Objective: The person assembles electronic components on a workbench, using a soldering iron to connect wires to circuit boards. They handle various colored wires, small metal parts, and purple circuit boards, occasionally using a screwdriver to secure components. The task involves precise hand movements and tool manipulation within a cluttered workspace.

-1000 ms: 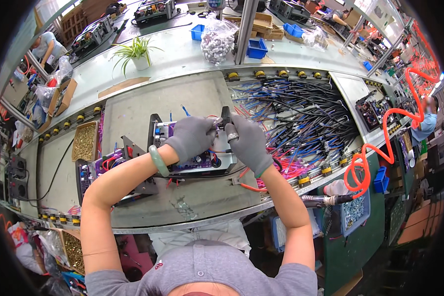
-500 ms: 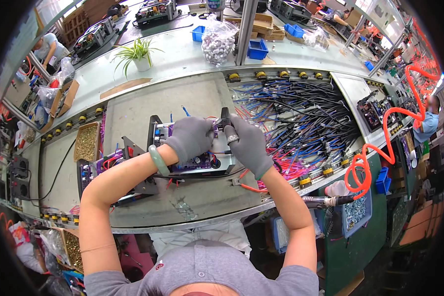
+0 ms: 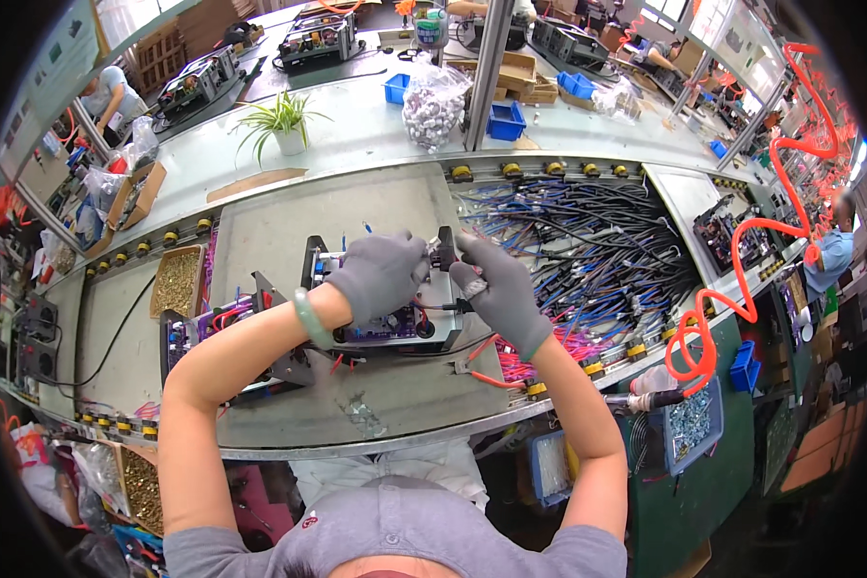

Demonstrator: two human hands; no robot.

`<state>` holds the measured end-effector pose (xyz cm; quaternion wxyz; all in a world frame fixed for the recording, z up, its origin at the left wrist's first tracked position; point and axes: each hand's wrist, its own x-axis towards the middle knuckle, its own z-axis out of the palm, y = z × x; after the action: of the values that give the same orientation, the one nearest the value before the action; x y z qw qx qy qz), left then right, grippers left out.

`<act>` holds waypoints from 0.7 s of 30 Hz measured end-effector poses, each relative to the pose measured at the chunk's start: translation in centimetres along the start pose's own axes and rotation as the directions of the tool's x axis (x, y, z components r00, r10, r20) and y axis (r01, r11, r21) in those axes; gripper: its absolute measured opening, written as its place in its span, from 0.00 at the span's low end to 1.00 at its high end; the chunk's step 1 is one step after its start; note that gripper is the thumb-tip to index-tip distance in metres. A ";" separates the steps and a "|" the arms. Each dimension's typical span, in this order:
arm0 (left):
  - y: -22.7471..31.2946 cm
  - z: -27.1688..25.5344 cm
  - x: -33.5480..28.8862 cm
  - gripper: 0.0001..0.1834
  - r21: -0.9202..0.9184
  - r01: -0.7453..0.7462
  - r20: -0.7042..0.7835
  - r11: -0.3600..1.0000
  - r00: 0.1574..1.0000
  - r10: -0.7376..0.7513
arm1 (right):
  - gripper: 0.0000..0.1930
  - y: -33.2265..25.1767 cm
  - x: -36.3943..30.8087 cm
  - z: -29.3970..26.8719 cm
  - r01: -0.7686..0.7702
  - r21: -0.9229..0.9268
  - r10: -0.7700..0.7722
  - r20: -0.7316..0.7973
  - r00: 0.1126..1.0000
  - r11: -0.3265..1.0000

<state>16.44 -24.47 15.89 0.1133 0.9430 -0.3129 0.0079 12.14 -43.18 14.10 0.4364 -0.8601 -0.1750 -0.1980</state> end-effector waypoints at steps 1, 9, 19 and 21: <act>0.1 -0.6 -0.3 0.13 -0.024 0.014 0.023 1.000 1.000 -0.013 | 0.16 -0.5 -0.1 -0.3 0.053 0.052 -0.049 -0.079 0.996 0.997; 0.1 -1.3 -2.0 0.15 -0.674 -0.036 -0.098 0.738 0.994 -0.041 | 0.05 -1.4 1.9 -1.8 0.180 -0.059 -0.174 0.095 0.980 0.982; -1.8 2.1 -0.7 0.09 -0.196 -0.031 -0.169 0.980 0.986 -0.003 | 0.18 1.7 -0.4 2.1 -0.208 -0.188 0.232 0.117 0.966 0.960; -1.7 2.0 -0.6 0.09 -0.156 -0.035 -0.147 0.987 0.989 0.012 | 0.17 1.8 -0.4 1.8 -0.170 -0.185 0.196 0.133 0.971 0.968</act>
<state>16.84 -23.25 13.49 0.2102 0.9241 -0.3146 0.0529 13.02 -42.76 11.67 0.3622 -0.9196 -0.1092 -0.1058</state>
